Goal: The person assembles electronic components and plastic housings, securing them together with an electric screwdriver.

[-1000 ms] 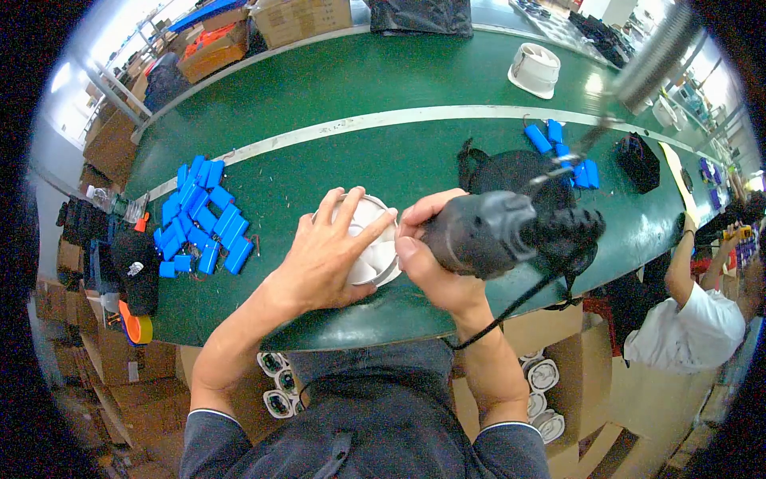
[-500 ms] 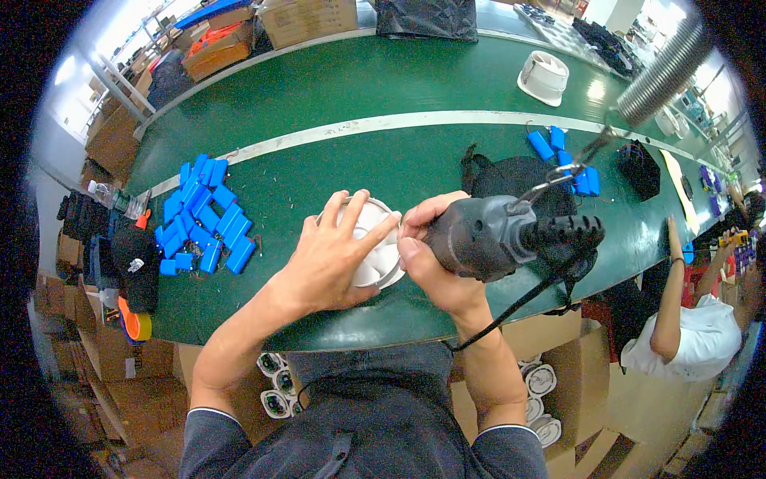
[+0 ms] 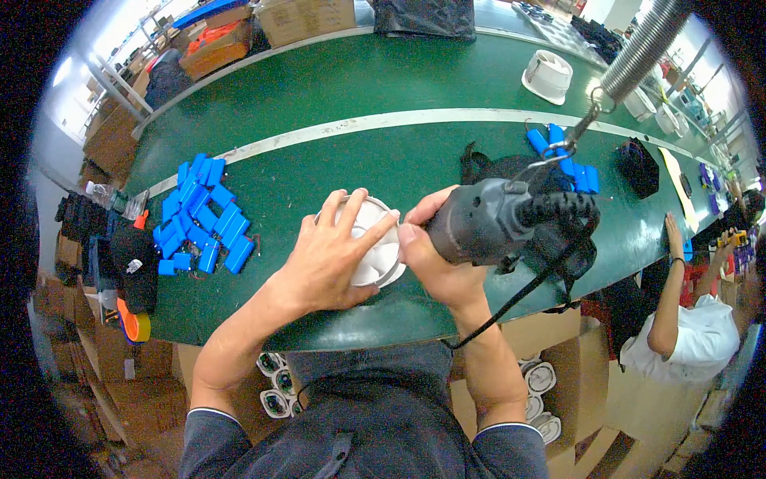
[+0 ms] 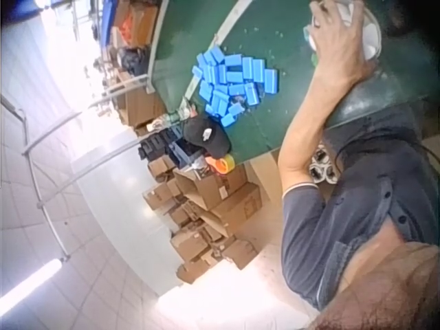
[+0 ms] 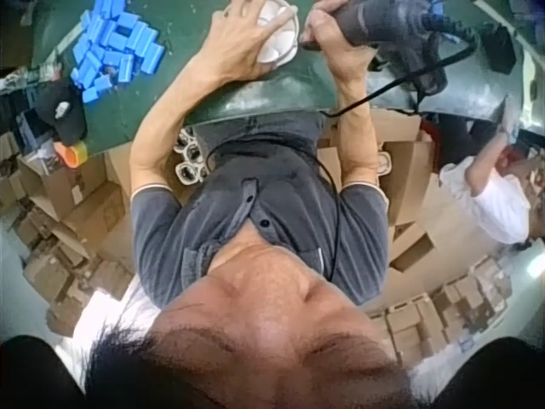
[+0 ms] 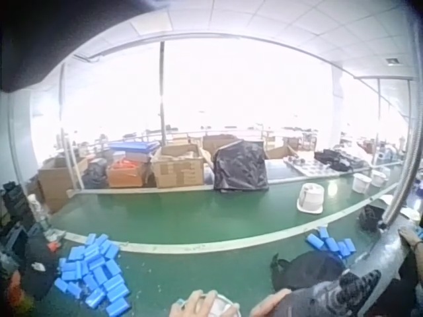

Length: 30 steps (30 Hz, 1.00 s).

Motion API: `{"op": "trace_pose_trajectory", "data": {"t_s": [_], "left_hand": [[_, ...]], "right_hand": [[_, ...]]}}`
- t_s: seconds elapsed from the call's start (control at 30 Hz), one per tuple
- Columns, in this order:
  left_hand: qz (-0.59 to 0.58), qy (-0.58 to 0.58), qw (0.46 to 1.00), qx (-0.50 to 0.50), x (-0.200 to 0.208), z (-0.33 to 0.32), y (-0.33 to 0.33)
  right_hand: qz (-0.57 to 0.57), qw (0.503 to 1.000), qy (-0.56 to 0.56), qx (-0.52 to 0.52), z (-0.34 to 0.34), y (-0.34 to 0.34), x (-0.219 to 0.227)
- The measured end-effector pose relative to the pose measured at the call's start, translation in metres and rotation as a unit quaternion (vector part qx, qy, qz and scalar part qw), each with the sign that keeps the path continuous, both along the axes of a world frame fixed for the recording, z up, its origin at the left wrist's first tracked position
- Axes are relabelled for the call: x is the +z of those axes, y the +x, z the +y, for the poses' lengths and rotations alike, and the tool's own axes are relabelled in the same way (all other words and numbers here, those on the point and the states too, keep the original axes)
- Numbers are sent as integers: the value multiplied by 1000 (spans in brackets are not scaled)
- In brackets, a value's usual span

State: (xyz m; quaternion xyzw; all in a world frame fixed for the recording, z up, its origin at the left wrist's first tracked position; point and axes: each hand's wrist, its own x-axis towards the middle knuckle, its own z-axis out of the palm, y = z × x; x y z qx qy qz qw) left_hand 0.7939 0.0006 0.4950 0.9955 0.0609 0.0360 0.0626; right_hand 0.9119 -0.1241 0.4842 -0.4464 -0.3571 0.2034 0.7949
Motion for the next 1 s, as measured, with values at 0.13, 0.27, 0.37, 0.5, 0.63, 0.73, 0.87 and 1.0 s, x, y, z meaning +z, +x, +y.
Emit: {"op": "trace_pose_trajectory", "data": {"t_s": [0.13,0.27,0.37,0.5,0.63,0.73,0.87,1.0], "left_hand": [[0,2,1000,5,0,-1,1],[-4,10,1000,6,-1,-2,3],[-2,10,1000,9,1,-4,4],[-21,16,1000,3,2,-4,3],[-43,32,995,79,4,-15,5],[1,47,975,218,2,-24,12],[-42,126,977,167,0,-16,14],[-14,78,997,-2,6,-5,47]], "right_hand": [[22,999,8,-49,1,0,-3],[48,997,29,-53,-2,1,2],[-57,995,-34,-79,-3,3,0],[-103,992,-45,-64,-1,1,4],[-30,998,-23,-53,0,1,10],[-44,997,8,-65,-8,2,16],[-83,993,49,-72,-22,12,23],[-42,996,52,-64,-30,10,35]]}}
